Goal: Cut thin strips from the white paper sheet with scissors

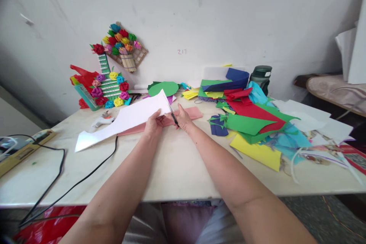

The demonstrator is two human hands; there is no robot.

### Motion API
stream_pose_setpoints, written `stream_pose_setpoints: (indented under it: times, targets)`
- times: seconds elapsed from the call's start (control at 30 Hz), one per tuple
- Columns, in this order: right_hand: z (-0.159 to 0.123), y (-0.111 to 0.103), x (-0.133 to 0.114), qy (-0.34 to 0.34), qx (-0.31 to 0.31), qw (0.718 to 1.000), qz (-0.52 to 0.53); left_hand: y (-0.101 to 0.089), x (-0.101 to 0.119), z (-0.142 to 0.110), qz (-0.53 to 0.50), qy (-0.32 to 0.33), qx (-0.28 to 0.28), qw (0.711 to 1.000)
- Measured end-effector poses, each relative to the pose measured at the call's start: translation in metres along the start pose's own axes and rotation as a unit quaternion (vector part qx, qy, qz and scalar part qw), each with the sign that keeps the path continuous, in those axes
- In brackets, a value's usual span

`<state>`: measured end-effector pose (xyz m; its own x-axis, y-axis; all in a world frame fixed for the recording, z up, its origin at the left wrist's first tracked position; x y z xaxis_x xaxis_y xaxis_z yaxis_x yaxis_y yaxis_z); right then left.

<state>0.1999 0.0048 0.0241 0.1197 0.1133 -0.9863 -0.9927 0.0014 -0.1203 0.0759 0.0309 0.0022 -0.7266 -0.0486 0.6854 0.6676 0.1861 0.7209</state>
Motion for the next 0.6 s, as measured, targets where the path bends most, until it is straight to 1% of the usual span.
stream_pose_setpoints:
  times: [0.33,0.6]
  targets:
    - [0.0041,-0.0012,0.0044,-0.007,0.003,1.0,-0.018,-0.0003,-0.0004,0.0006,-0.01,0.009,0.009,1.0]
    - [0.0088,-0.0015,0.0083,-0.025,0.021,0.999,-0.021,-0.0054,-0.0039,0.0091,-0.003,0.008,0.002,1.0]
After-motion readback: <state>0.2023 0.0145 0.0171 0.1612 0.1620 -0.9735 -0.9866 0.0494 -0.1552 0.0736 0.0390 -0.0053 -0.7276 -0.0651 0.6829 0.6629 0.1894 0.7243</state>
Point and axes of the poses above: each hand's wrist, its own z-axis towards the middle knuckle, its own y-axis out of the palm, x = y × z, the point moved 5 cm from there along z, towards the middle knuckle, and after that the axes turned 3 degrees about x, right-handed, at the moved point
